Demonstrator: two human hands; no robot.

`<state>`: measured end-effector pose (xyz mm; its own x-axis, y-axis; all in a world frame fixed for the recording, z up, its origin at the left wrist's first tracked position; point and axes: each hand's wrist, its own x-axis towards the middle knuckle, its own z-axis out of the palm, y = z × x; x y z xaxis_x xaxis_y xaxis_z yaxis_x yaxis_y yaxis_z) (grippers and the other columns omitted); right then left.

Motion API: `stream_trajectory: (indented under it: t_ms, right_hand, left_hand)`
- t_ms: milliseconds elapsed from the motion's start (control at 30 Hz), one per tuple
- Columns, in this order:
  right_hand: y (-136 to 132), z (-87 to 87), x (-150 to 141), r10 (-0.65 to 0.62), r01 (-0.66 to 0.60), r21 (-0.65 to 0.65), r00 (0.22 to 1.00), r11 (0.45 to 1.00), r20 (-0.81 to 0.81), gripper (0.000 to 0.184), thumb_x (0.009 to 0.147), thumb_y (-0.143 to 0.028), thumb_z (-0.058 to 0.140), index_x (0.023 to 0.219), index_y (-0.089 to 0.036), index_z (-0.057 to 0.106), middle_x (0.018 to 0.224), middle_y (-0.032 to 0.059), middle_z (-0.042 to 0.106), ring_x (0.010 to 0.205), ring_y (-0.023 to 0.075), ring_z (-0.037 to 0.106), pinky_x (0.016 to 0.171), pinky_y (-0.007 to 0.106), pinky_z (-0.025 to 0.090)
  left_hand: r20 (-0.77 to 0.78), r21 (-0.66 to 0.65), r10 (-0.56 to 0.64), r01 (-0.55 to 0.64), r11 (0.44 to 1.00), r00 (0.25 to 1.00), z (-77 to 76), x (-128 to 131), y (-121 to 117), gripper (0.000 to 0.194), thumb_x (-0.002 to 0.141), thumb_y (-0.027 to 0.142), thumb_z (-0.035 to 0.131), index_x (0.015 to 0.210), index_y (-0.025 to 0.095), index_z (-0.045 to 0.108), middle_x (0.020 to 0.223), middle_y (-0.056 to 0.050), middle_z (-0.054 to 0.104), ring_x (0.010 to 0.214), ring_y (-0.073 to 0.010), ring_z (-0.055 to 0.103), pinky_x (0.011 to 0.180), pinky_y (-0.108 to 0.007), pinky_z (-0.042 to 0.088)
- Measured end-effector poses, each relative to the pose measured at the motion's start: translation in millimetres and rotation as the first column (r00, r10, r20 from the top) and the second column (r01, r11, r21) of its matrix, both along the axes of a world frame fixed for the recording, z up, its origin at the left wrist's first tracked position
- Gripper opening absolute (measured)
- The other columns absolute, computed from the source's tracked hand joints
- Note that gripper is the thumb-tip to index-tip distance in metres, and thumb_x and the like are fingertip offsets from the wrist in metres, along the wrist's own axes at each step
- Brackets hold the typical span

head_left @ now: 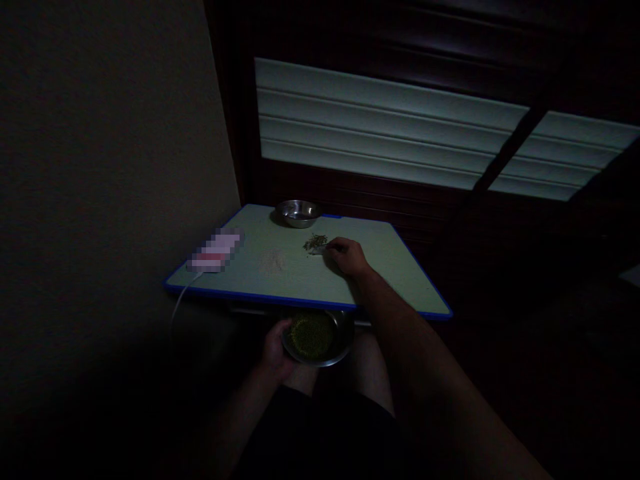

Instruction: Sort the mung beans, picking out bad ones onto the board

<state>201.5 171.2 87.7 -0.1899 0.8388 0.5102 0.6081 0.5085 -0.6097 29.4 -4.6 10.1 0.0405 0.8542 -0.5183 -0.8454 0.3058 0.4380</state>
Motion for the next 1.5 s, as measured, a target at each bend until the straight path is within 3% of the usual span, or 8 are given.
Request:
stream_trajectory:
  t_ms: [267, 600, 767, 933, 1133, 1500]
  right_hand:
    - [-5, 2.7, -1, 0.001, -0.002, 0.034, 0.999, 0.999, 0.048, 0.019, 0.077, -0.022, 0.058, 0.087, -0.019, 0.073, 0.087, 0.0039, 0.073, 0.081, 0.0171, 0.064, 0.078, 0.029, 0.048]
    - [-6, 1.8, -3, 0.035, -0.035, 0.003, 0.999, 0.999, -0.02, 0.017, 0.076, -0.021, 0.059, 0.084, -0.019, 0.074, 0.087, 0.003, 0.074, 0.081, 0.0161, 0.065, 0.08, 0.028, 0.048]
    - [-7, 3.8, -1, -0.02, 0.02, 0.018, 1.0, 1.0, 0.013, 0.019, 0.076, -0.021, 0.056, 0.084, -0.019, 0.073, 0.085, 0.0031, 0.073, 0.079, 0.0166, 0.064, 0.078, 0.028, 0.048]
    - [-6, 3.2, 0, -0.04, 0.04, 0.001, 0.998, 0.999, 0.049, 0.019, 0.074, -0.021, 0.056, 0.082, -0.019, 0.073, 0.082, 0.0029, 0.073, 0.076, 0.0165, 0.063, 0.075, 0.028, 0.048]
    - [-10, 4.6, -3, -0.027, 0.027, -0.023, 0.999, 0.999, -0.023, 0.019, 0.075, -0.022, 0.054, 0.08, -0.018, 0.072, 0.077, 0.0019, 0.072, 0.073, 0.0151, 0.063, 0.072, 0.026, 0.047]
    - [-8, 5.6, -4, -0.024, 0.014, -0.096, 0.995, 0.995, -0.102, 0.018, 0.071, -0.023, 0.055, 0.077, -0.017, 0.071, 0.073, 0.0007, 0.071, 0.07, 0.0143, 0.061, 0.07, 0.025, 0.046]
  left_hand:
    - [-0.014, -0.007, -0.002, 0.002, 1.0, 1.0, 1.0, 1, 0, 0.017, 0.076, 0.017, 0.055, 0.081, 0.011, 0.07, 0.075, -0.011, 0.075, 0.072, -0.0242, 0.07, 0.075, -0.04, 0.056]
    - [-0.029, 0.001, -0.023, 0.023, 1.0, 0.999, 1.1, 1, -1, 0.02, 0.078, 0.018, 0.052, 0.081, 0.01, 0.07, 0.077, -0.011, 0.075, 0.074, -0.0246, 0.071, 0.077, -0.04, 0.057]
    - [-0.02, -0.012, -0.021, 0.021, 1.0, 1.0, 3.3, 1, -1, 0.019, 0.077, 0.018, 0.053, 0.083, 0.01, 0.07, 0.075, -0.01, 0.075, 0.077, -0.0261, 0.071, 0.081, -0.044, 0.056]
    - [-0.032, -0.017, -0.007, 0.006, 1.0, 0.999, 4.2, 2, -1, 0.018, 0.077, 0.017, 0.053, 0.079, 0.011, 0.07, 0.073, -0.01, 0.074, 0.07, -0.0233, 0.07, 0.076, -0.039, 0.057]
    - [-0.022, -0.011, -0.015, 0.015, 1.0, 1.0, 4.0, 2, -1, 0.018, 0.078, 0.018, 0.053, 0.077, 0.012, 0.069, 0.072, -0.01, 0.075, 0.068, -0.0226, 0.071, 0.069, -0.036, 0.057]
    - [-0.015, -0.013, -0.026, 0.026, 1.0, 1.0, 2.4, 0, -1, 0.018, 0.078, 0.019, 0.053, 0.077, 0.011, 0.069, 0.072, -0.01, 0.075, 0.068, -0.0233, 0.07, 0.075, -0.039, 0.057]
